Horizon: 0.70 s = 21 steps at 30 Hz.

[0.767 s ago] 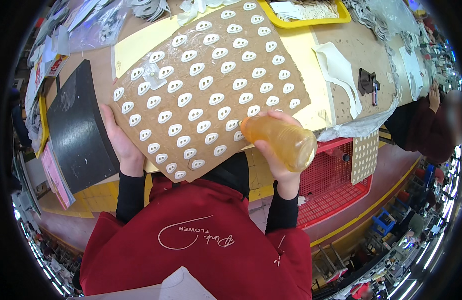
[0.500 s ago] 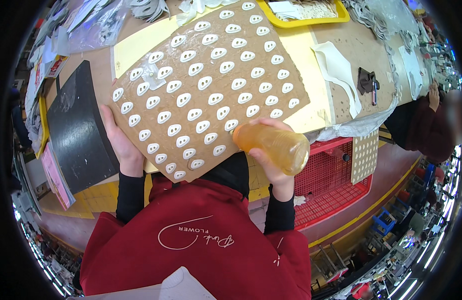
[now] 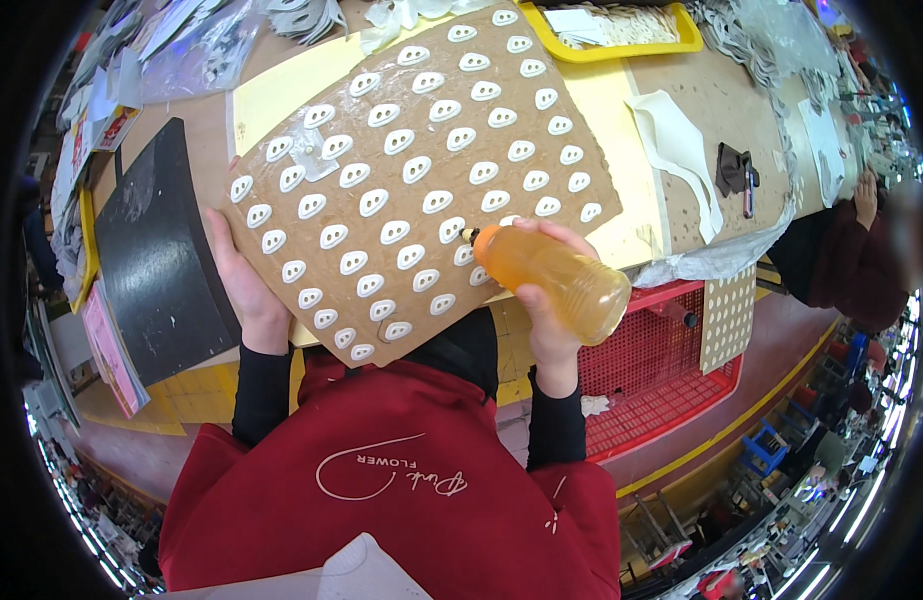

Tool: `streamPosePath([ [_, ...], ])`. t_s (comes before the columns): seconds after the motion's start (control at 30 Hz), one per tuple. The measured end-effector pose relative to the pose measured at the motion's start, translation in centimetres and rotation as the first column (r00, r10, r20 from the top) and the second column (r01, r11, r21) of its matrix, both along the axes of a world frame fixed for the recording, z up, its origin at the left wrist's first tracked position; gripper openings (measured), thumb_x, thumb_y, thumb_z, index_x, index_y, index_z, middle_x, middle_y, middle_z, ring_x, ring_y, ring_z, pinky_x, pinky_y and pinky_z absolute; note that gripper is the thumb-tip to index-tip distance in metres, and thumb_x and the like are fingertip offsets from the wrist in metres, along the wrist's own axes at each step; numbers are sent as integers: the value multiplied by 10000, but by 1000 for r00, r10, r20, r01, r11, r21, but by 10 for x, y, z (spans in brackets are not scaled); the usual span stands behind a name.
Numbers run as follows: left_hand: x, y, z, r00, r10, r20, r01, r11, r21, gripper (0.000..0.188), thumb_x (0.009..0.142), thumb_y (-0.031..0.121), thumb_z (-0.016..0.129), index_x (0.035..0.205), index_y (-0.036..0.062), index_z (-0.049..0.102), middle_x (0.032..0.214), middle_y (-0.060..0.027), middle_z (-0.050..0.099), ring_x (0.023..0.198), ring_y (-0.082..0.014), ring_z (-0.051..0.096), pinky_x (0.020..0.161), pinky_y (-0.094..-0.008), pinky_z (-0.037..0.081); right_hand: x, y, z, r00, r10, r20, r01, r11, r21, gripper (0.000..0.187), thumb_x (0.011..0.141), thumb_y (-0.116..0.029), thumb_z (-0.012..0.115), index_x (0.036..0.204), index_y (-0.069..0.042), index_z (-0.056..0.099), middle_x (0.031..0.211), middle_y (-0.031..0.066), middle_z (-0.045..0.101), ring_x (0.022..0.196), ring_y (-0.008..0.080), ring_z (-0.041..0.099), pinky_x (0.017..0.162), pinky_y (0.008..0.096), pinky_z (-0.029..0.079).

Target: The person holds a cardboard sheet with many small white circular items and applies a yellow liquid from a squeeze bottle onto each item one by one. The person works methodically across the sheet, occasionally adjusting the sheet's position while continuing to apply the liquid.

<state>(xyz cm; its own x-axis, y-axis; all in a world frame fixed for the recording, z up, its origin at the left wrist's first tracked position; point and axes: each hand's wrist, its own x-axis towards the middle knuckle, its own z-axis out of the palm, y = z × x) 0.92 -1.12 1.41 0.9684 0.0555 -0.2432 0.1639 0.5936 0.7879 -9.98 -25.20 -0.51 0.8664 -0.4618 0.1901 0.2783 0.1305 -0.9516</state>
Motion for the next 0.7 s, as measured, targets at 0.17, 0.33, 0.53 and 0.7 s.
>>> streamPosePath([
  [0.17, 0, 0, 0, 1000, 4, -5, -4, 1000, -13, 553, 1020, 460, 278, 1407, 74, 362, 1354, -120, 474, 1216, -230, 499, 1009, -378, 429, 0, 1, -2, 1000, 6, -6, -6, 1000, -21, 614, 792, -233, 765, 1261, 11, 453, 1191, 191, 584, 1127, 288, 571, 949, 406, 486],
  [0.33, 0, 0, 0, 999, 15, -35, -16, 1000, -27, 557, 1019, 463, 280, 1406, 72, 364, 1356, -120, 473, 1218, -229, 498, 1010, -374, 426, -3, 0, -2, 997, 69, -19, -70, 996, -56, 625, 775, -233, 784, 1256, 7, 465, 1203, 192, 579, 1123, 280, 573, 930, 395, 499],
  [0.53, -1, -1, 1, 1000, -4, 7, 5, 1000, -17, 569, 1016, 472, 282, 1414, 73, 358, 1364, -121, 467, 1226, -233, 490, 1018, -378, 416, -4, 3, 0, 998, 58, -22, -59, 996, -63, 656, 757, -244, 806, 1258, 9, 466, 1214, 191, 581, 1123, 277, 575, 926, 387, 502],
  [0.7, 0, -1, 1, 1000, -3, -3, 3, 999, -33, 566, 1016, 472, 280, 1416, 79, 360, 1370, -118, 462, 1233, -234, 484, 1026, -379, 409, -5, 3, 2, 999, 41, -23, -43, 993, -111, 670, 726, -254, 832, 1242, 9, 496, 1195, 180, 605, 1120, 260, 581, 928, 373, 498],
])
